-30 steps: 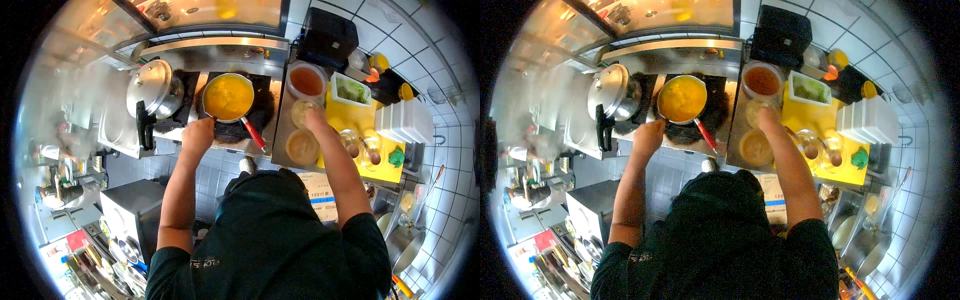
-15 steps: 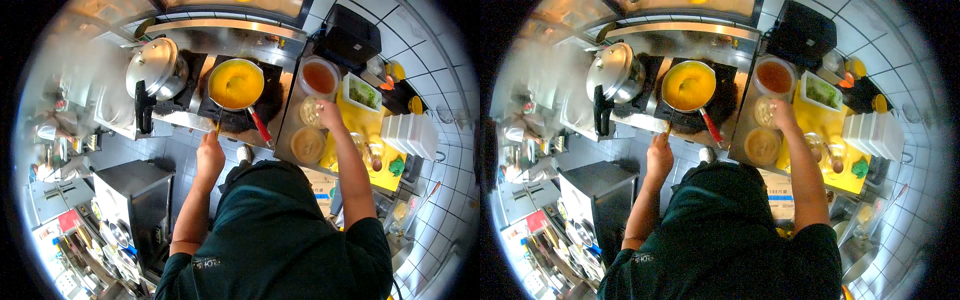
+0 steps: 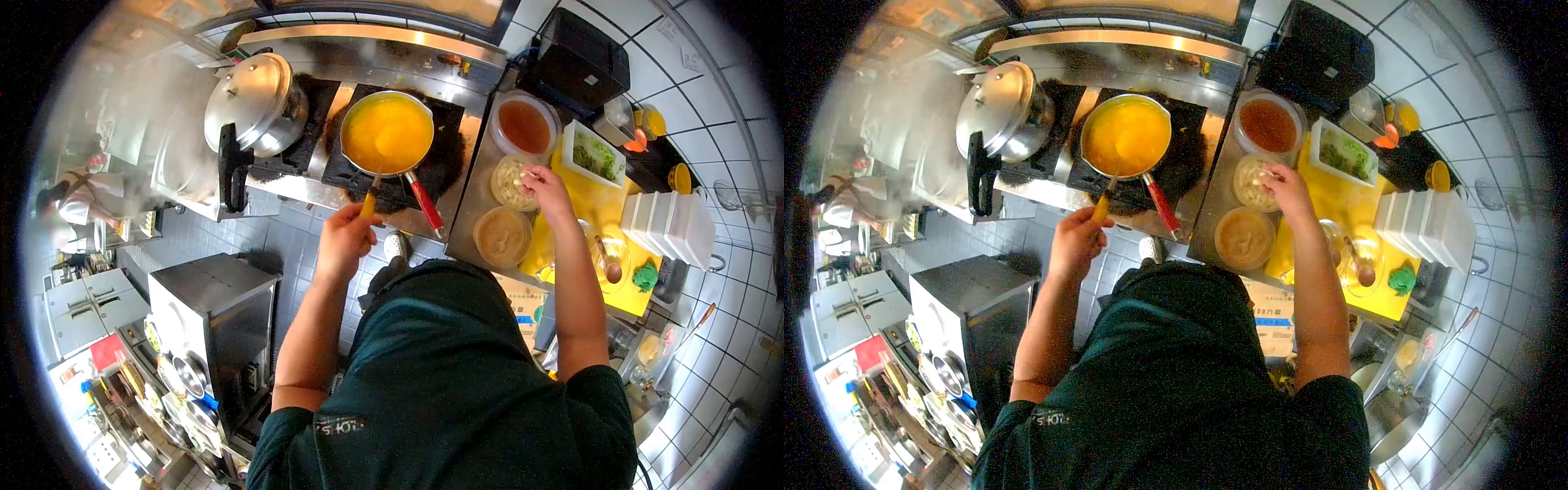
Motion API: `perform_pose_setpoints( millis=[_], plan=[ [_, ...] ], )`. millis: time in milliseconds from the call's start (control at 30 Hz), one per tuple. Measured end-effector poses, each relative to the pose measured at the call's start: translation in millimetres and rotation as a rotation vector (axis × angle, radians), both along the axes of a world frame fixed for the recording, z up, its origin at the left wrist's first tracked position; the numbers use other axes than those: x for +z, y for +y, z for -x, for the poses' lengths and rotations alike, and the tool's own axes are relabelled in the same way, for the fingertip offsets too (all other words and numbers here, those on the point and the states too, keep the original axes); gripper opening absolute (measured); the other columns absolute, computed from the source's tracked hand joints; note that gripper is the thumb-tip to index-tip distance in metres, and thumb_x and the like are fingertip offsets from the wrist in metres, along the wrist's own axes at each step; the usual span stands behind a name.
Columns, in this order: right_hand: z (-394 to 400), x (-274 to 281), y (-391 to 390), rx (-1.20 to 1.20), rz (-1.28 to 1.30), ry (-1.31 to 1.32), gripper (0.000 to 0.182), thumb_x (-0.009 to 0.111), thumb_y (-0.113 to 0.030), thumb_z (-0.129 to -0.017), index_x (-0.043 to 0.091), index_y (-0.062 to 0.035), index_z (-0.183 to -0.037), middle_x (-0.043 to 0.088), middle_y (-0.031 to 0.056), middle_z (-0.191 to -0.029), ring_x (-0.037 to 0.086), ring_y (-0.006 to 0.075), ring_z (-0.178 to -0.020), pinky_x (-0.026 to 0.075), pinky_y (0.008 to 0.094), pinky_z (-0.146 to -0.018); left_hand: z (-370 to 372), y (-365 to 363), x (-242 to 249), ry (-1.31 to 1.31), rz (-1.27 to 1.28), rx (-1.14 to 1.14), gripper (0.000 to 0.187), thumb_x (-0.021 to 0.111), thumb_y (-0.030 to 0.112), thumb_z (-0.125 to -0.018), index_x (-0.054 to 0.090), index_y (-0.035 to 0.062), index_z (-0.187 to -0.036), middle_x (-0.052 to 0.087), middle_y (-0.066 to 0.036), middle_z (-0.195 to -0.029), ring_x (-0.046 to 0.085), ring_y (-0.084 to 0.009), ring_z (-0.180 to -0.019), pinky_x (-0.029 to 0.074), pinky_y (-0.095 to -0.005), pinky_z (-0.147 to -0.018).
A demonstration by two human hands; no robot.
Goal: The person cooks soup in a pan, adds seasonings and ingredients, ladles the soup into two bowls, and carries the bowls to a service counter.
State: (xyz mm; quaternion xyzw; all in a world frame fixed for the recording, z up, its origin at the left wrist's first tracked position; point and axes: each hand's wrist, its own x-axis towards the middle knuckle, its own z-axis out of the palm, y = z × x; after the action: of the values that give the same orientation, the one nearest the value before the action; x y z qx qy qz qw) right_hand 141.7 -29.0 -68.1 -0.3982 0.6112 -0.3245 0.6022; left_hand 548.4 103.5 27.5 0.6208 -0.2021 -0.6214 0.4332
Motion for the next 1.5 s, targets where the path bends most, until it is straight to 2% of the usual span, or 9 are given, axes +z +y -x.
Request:
perform_pose_setpoints(
  millis=[33,133,500,600,700,967,1233,1367,1500],
  plan=[
    [0,1,1,-0.018,-0.022,-0.053,0.03,0.064,-0.009,-0.094,0.061,0.002,-0.121,0.065,0.0079,-0.098,0.065,0.0165,-0.085,0.056,0.0278,-0.078,-3,-1,11,0.223,0.009,0.11,0.029,0.054,0.0,-0.09,0.056,-0.0095,-0.117,0.067,-0.016,-0.091,0.054,-0.0087,-0.056,0.036,-0.0174,-0.04],
    [-1,-1,3,-0.071,-0.03,-0.15,0.028,0.063,-0.008,-0.094,0.06,0.0023,-0.12,0.063,0.0076,-0.104,0.064,0.0172,-0.091,0.056,0.0284,-0.08,-22,8,9,0.41,0.009,0.144,0.034,0.053,0.001,-0.091,0.051,-0.012,-0.123,0.066,-0.019,-0.093,0.053,-0.0102,-0.055,0.034,-0.0176,-0.039],
    [0,0,4,-0.224,-0.143,-0.522,0.018,0.059,-0.004,-0.095,0.061,0.0,-0.112,0.064,0.0095,-0.11,0.063,0.0224,-0.099,0.056,0.0339,-0.085,-8,40,20,0.095,0.134,0.123,0.031,0.052,-0.003,-0.092,0.054,-0.0076,-0.122,0.066,-0.014,-0.097,0.053,-0.0079,-0.06,0.038,-0.0183,-0.045],
    [0,-3,4,-0.258,-0.146,-0.515,0.015,0.058,-0.003,-0.095,0.062,0.0,-0.109,0.064,0.0093,-0.109,0.063,0.0227,-0.099,0.056,0.0341,-0.086,-10,46,-1,-0.268,0.212,0.012,0.032,0.056,-0.002,-0.091,0.057,-0.0023,-0.123,0.066,-0.014,-0.095,0.058,-0.0169,-0.062,0.046,-0.0269,-0.052],
    [-2,-1,6,-0.293,-0.134,-0.539,0.013,0.058,-0.002,-0.095,0.062,0.0,-0.108,0.063,0.0096,-0.11,0.063,0.0225,-0.097,0.057,0.0342,-0.086,-15,41,-14,-1.115,0.584,-0.255,0.037,0.055,-0.005,-0.086,0.057,0.0007,-0.122,0.065,-0.019,-0.101,0.061,-0.0343,-0.072,0.052,-0.0415,-0.065],
    [1,-25,10,-0.299,-0.037,-0.699,0.012,0.055,0.003,-0.093,0.062,0.0019,-0.103,0.063,0.0119,-0.107,0.062,0.0212,-0.094,0.056,0.0333,-0.084,31,10,-38,-1.457,0.347,-0.509,0.041,0.051,-0.003,-0.084,0.045,-0.0057,-0.125,0.049,-0.026,-0.105,0.059,-0.0449,-0.092,0.055,-0.0497,-0.069],
    [-10,-5,20,-0.406,-0.15,-1.044,0.016,0.05,-0.01,-0.095,0.058,0.0029,-0.101,0.061,0.0136,-0.097,0.06,0.0246,-0.084,0.054,0.0335,-0.076,76,0,-53,-1.106,0.512,-0.626,0.062,0.066,0.008,-0.081,0.04,-0.0111,-0.134,0.045,-0.034,-0.121,0.049,-0.0499,-0.109,0.046,-0.0492,-0.095],
    [-11,2,17,-0.417,-0.195,-1.11,0.016,0.049,-0.011,-0.094,0.055,0.0028,-0.099,0.06,0.0136,-0.091,0.059,0.0243,-0.08,0.054,0.0319,-0.072,85,0,-23,-1.431,0.591,-0.577,0.07,0.078,0.028,-0.081,0.047,-0.0065,-0.133,0.05,-0.03,-0.122,0.051,-0.0454,-0.11,0.047,-0.0478,-0.093],
    [-17,-3,14,-0.376,-0.198,-1.134,0.015,0.048,-0.01,-0.095,0.055,0.0031,-0.098,0.059,0.0138,-0.09,0.059,0.0245,-0.079,0.054,0.031,-0.07,101,-17,-13,-1.12,0.926,-0.412,0.052,0.076,0.016,-0.083,0.057,-0.0058,-0.126,0.059,-0.023,-0.109,0.059,-0.0374,-0.095,0.051,-0.0428,-0.082]
  ],
)
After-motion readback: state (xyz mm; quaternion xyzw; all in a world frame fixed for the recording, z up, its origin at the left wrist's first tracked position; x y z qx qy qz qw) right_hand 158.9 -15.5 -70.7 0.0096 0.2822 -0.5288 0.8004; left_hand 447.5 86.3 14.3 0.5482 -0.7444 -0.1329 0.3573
